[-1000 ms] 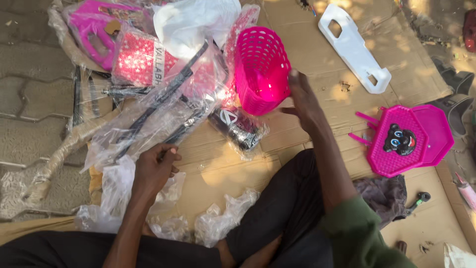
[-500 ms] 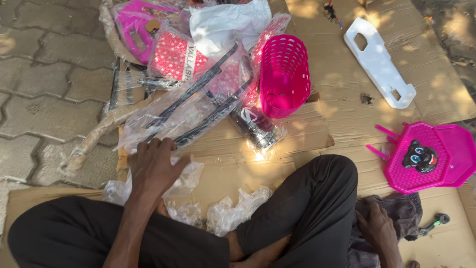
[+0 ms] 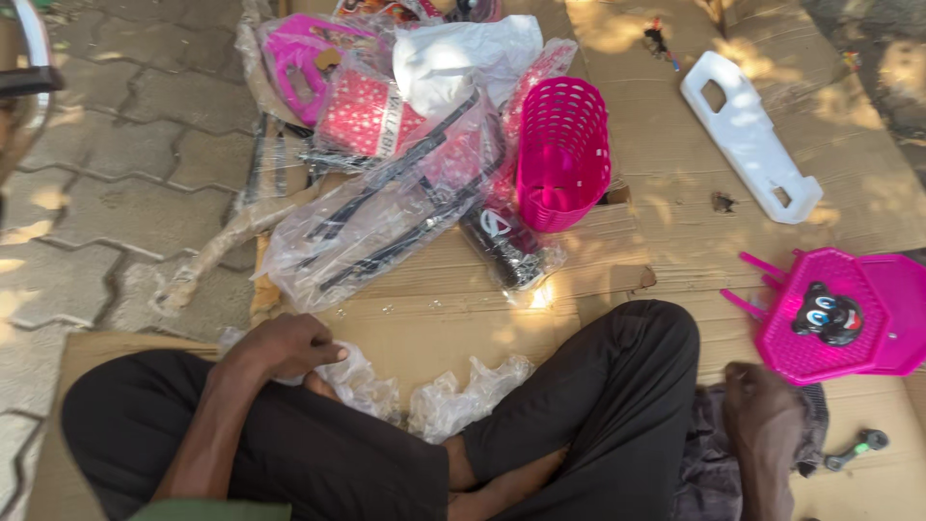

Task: The person unpacks several bicycle components from plastic packaging, including a pink basket, a bell, and a rear rack. They then use a hex key to attach the rear rack to a padded seat cover, tightening the bolts to secure the assembly.

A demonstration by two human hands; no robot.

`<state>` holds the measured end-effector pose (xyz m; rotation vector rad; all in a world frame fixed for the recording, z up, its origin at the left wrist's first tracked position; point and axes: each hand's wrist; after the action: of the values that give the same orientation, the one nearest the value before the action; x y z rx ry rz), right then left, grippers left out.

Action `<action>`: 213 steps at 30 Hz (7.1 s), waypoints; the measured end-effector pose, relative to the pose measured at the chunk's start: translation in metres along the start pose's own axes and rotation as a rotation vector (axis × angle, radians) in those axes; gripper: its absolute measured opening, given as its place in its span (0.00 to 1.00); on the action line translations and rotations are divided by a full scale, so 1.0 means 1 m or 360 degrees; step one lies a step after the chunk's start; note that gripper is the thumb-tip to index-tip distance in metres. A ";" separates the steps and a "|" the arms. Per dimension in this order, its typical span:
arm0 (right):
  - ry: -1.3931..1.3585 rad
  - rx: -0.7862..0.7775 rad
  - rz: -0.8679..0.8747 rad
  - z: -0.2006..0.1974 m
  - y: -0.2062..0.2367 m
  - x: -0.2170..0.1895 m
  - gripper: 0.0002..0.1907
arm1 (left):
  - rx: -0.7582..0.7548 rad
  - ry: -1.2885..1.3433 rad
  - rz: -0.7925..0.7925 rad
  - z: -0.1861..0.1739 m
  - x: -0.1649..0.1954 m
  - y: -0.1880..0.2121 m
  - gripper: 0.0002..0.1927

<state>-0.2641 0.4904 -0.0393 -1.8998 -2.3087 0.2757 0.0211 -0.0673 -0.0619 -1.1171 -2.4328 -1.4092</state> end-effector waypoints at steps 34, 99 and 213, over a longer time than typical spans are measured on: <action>-0.0987 -0.1097 -0.1721 0.051 0.076 -0.262 0.12 | -0.0631 -0.0324 0.0699 0.161 0.080 -0.011 0.17; -0.2129 -0.0472 -0.0149 -0.035 0.028 -0.355 0.05 | -0.0034 0.3712 0.1264 0.001 0.117 -0.034 0.19; -0.2592 -0.1722 -0.0015 0.044 -0.003 -0.291 0.32 | 0.1336 0.0697 0.1723 -0.053 0.158 0.024 0.13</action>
<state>-0.2208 0.2019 -0.0788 -2.5100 -4.1098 1.0635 -0.0903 -0.0172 0.0533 -1.3102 -1.3768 -0.2018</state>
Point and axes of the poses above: each hand's wrist, its own y-axis away from the middle knuckle, its own z-axis out of the palm, x = y × z, and after that the axes turned 13 degrees about y, right-handed
